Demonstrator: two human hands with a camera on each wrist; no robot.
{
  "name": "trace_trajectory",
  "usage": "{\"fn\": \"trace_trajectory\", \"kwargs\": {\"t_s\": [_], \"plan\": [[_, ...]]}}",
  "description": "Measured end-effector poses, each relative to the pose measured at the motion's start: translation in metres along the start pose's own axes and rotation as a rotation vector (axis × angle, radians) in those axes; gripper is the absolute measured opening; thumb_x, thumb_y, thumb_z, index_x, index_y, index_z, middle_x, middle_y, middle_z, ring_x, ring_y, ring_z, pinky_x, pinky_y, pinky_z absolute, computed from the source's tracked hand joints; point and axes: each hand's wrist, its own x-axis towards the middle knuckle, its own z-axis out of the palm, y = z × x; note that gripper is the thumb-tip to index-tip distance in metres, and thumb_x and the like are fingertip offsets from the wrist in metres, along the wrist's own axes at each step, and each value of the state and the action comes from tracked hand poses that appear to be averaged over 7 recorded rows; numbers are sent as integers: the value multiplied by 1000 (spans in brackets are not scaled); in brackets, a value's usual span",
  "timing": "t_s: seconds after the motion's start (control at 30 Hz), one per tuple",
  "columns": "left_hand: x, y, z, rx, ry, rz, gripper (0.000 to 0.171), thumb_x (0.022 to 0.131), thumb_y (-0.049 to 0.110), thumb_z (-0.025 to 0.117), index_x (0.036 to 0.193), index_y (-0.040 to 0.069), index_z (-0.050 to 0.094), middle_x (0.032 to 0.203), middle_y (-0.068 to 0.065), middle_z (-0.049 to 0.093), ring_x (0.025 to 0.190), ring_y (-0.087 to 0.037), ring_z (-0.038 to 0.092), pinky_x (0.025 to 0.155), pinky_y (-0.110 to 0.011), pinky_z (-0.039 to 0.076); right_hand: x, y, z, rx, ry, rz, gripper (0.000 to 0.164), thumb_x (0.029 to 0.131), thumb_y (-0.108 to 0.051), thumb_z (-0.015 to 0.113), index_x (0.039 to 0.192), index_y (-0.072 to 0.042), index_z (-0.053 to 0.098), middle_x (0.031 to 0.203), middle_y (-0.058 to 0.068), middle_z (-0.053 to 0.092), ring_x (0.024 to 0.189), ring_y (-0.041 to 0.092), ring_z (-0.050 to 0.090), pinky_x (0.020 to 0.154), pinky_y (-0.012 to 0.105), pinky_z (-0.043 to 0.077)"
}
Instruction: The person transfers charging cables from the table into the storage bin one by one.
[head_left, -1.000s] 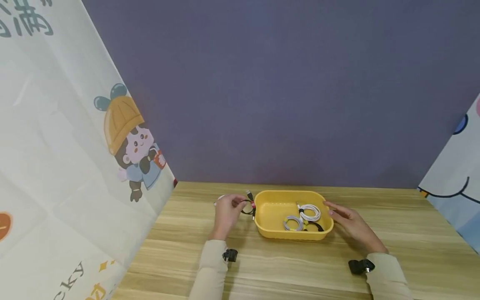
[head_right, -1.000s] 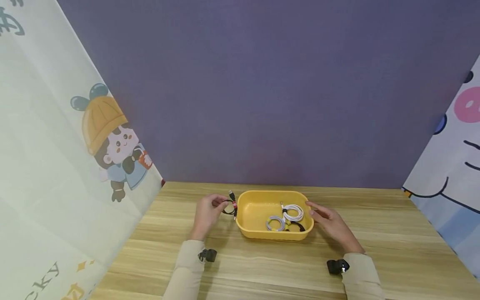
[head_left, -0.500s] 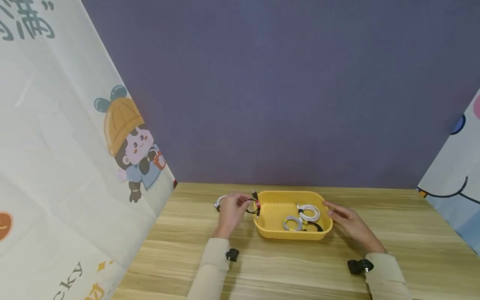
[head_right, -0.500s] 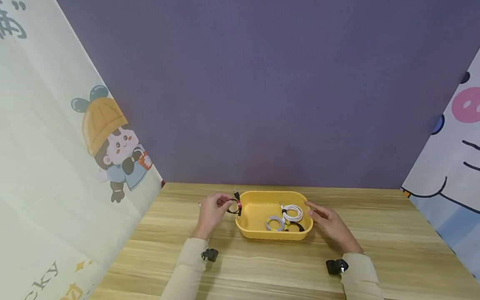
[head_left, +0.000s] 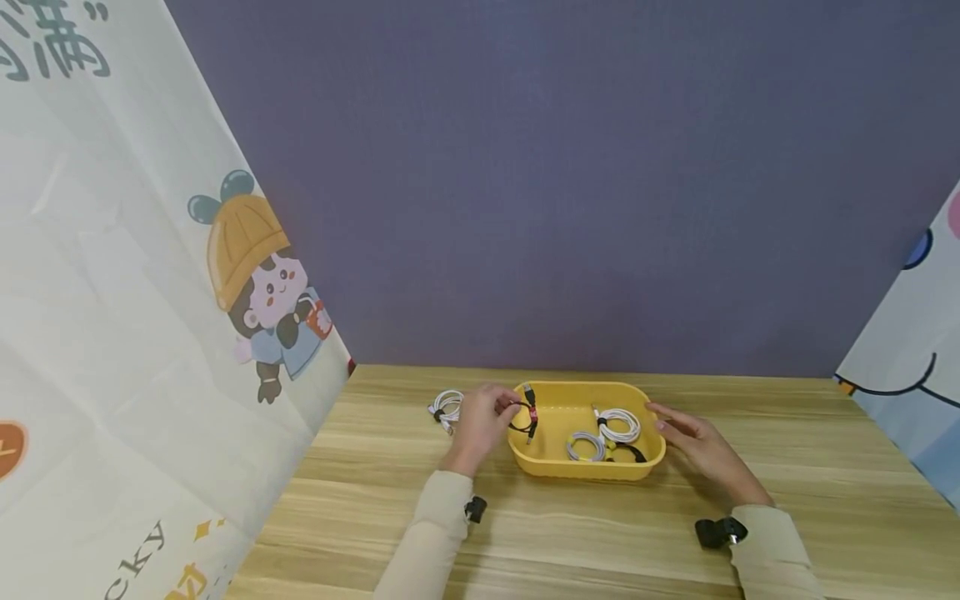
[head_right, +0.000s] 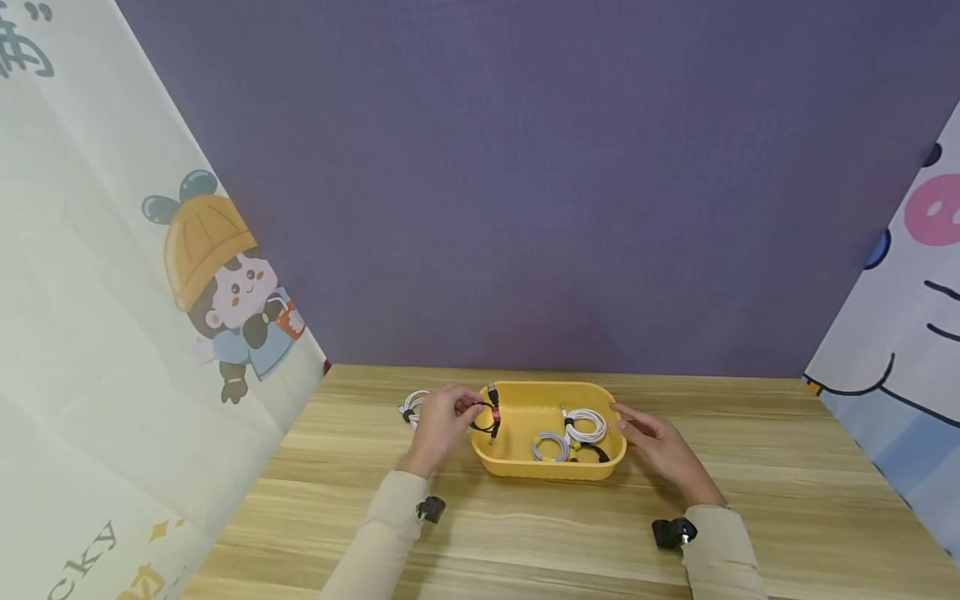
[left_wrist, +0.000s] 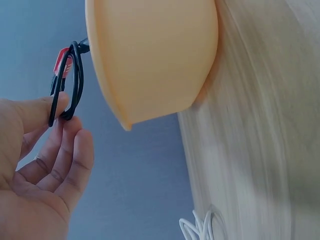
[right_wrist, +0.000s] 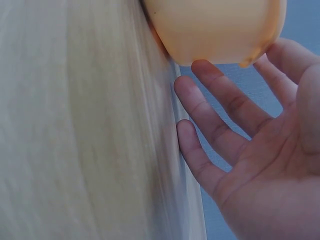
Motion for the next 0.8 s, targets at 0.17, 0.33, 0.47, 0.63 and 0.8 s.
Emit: {"fn": "trace_trajectory", "kwargs": {"t_s": [0.17,0.33,0.47,0.63,0.8], "plan": [[0,5,4,27,-50,4,7,90,9,79,97,9,78,88,-3,73,74,-6,64,65,-14,53,0,2,0,24,2,-11,52,108,-37,53,152,-11,50,158,20,44,112,-28,38,91,9,44],[1,8,9,128,-68,60,7,89,10,80,96,12,78,86,-1,74,73,-7,64,66,-15,52,1,3,0,23,1,-16,52,108,-37,53,152,-11,50,158,20,45,112,-28,37,91,9,44],[1,11,12,187,-92,99,8,89,10,79,96,13,79,89,0,75,76,-7,66,68,-15,53,1,3,0,24,-1,-13,52,108,-36,53,152,-11,50,158,20,44,112,-28,37,91,9,44],[3,15,15,261,-133,142,8,91,11,78,98,15,79,95,2,76,83,-8,71,74,-18,57,0,2,0,54,-11,-9,52,108,-35,53,153,-11,48,158,22,43,111,-27,40,91,10,47],[6,15,18,321,-181,193,11,91,10,77,99,17,80,100,4,78,89,-11,73,79,-23,59,0,2,0,62,-18,-3,52,108,-36,53,154,-12,47,159,22,42,111,-26,41,91,11,48]]}}
